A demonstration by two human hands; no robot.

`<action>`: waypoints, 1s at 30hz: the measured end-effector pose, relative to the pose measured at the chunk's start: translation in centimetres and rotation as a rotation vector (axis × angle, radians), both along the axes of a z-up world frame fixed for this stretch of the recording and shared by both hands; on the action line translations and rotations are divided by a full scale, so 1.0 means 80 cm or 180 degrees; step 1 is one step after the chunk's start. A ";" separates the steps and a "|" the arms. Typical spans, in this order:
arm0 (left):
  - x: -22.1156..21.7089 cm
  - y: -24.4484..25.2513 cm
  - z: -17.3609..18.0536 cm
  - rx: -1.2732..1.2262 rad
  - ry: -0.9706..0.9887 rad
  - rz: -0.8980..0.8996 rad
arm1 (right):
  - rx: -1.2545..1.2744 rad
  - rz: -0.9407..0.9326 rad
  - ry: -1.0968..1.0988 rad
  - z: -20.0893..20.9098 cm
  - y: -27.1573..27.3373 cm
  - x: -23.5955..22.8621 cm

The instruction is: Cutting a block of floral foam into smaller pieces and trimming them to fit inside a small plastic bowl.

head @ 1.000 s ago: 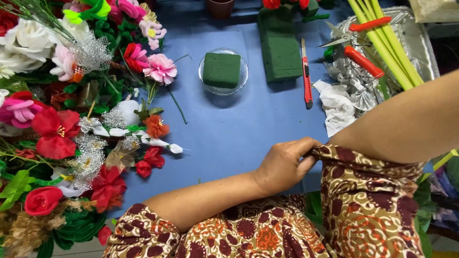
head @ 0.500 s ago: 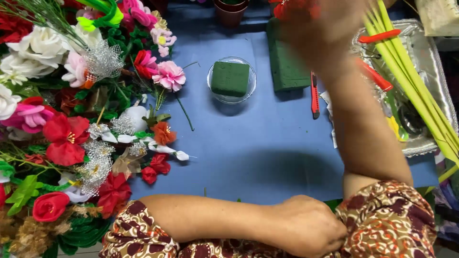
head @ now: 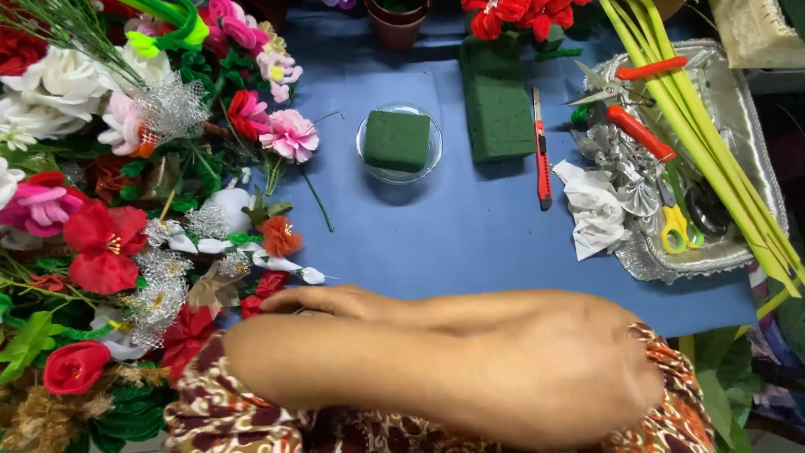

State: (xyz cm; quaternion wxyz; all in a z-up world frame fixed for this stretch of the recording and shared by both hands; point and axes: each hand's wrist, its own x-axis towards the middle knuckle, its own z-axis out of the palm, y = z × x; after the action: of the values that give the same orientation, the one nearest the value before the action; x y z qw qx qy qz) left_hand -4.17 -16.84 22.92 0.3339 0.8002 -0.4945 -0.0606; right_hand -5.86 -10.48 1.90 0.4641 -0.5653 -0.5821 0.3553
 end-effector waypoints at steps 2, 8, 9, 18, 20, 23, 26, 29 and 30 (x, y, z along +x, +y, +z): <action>-0.015 0.034 -0.069 0.0369 -0.0283 0.0193 | -0.0191 0.0243 0.0596 -0.003 -0.002 -0.017; 0.038 0.132 -0.041 -0.0333 -0.2273 0.2085 | -0.0088 0.1218 0.0622 0.018 -0.015 -0.051; 0.044 0.144 -0.048 -0.0338 -0.2274 0.2073 | -0.0087 0.1206 0.0619 0.011 -0.020 -0.051; 0.054 0.186 -0.185 0.0373 -0.1309 0.2576 | -0.0103 0.1210 0.0579 0.068 -0.055 0.039; 0.057 0.200 -0.218 0.0161 -0.1129 0.2637 | 0.0305 -0.0173 0.0001 0.092 -0.067 0.065; 0.068 0.227 -0.244 -0.0557 -0.1002 0.3133 | 0.0410 -0.1015 -0.0195 0.073 -0.086 0.108; 0.075 0.238 -0.279 -0.1340 -0.0546 0.3402 | 0.0576 -0.1930 -0.0238 0.043 -0.106 0.143; 0.081 0.238 -0.295 -0.1562 -0.0643 0.3514 | 0.1261 -0.3061 -0.1263 0.010 -0.098 0.168; 0.077 0.236 -0.295 -0.1566 -0.0634 0.3519 | 0.1252 -0.3058 -0.1261 0.001 -0.098 0.170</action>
State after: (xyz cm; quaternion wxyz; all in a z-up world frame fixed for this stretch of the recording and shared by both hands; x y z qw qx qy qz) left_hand 2.00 2.01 -0.67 0.4430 0.8396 -0.0346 0.3126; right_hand 7.74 -18.36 1.97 0.5524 -0.7259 -0.3904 -0.1247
